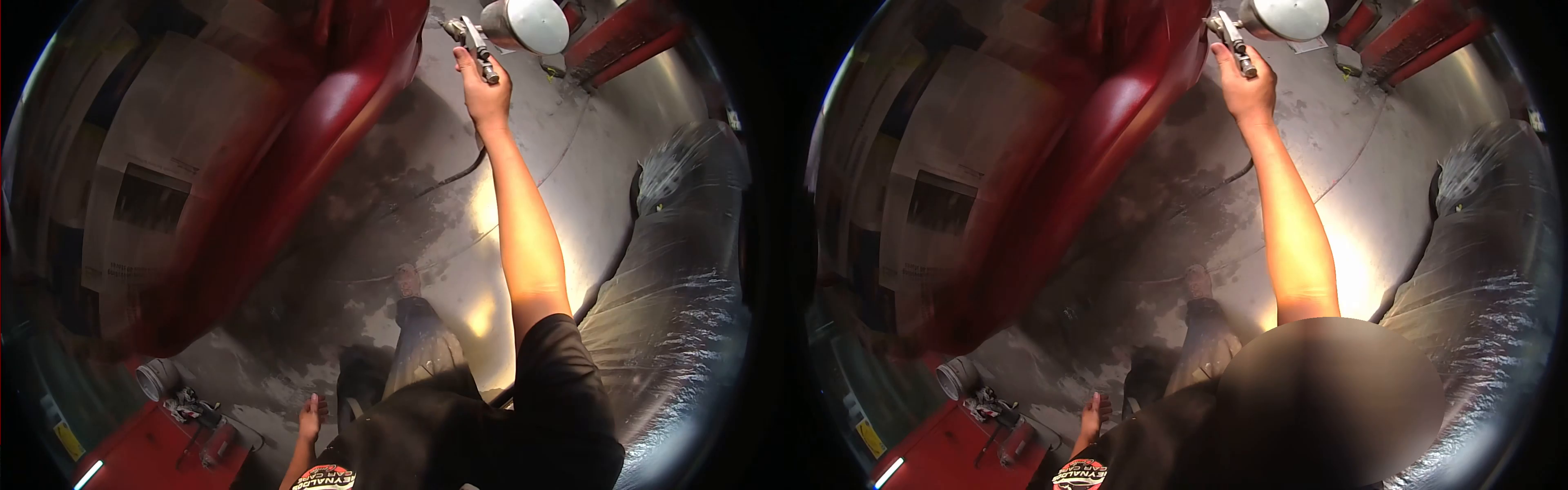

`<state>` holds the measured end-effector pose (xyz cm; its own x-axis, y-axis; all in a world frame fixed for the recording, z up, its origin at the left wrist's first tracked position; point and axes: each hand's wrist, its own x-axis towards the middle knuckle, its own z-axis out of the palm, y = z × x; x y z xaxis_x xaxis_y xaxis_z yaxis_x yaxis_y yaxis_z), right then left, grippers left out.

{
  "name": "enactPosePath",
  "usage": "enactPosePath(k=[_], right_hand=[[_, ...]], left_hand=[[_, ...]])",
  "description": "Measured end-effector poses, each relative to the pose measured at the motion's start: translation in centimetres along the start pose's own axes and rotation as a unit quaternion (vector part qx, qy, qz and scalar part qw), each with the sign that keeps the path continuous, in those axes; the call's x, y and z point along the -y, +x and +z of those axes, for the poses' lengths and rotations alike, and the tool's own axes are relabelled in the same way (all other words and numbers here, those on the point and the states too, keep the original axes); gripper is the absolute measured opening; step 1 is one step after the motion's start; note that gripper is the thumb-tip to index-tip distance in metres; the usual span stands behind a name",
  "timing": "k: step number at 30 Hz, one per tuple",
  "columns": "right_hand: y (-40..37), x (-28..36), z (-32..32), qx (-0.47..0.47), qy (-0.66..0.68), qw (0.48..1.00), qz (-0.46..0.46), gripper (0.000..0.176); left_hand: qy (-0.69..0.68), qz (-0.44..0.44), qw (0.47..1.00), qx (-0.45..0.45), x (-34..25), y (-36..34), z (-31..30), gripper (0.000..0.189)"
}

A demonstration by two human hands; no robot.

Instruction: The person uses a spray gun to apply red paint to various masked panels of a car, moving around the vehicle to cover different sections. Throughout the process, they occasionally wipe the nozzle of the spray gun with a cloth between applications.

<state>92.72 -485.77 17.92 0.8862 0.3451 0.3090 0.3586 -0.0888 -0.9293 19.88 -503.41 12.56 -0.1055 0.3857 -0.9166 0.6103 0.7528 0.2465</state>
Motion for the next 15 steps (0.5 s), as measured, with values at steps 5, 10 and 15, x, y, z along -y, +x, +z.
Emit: enactPosePath(k=[5,10,15], right_hand=[[-2.6,4.5,-1.7,0.128,-0.023,0.982,0.134,0.035],[-12.4,9.2,0.9,0.267,-0.020,0.948,0.171,0.035],[-25.7,13.6,7.7,0.363,0.032,0.917,0.163,0.031]], left_hand=[[-0.018,0.004,1.000,0.019,1.7,0.8,0.5,0.057],[-0.001,0.027,1.000,0.011,4.1,1.4,0.1,0.059],[-0.053,0.052,0.997,0.004,6.0,2.0,-2.2,0.058]])
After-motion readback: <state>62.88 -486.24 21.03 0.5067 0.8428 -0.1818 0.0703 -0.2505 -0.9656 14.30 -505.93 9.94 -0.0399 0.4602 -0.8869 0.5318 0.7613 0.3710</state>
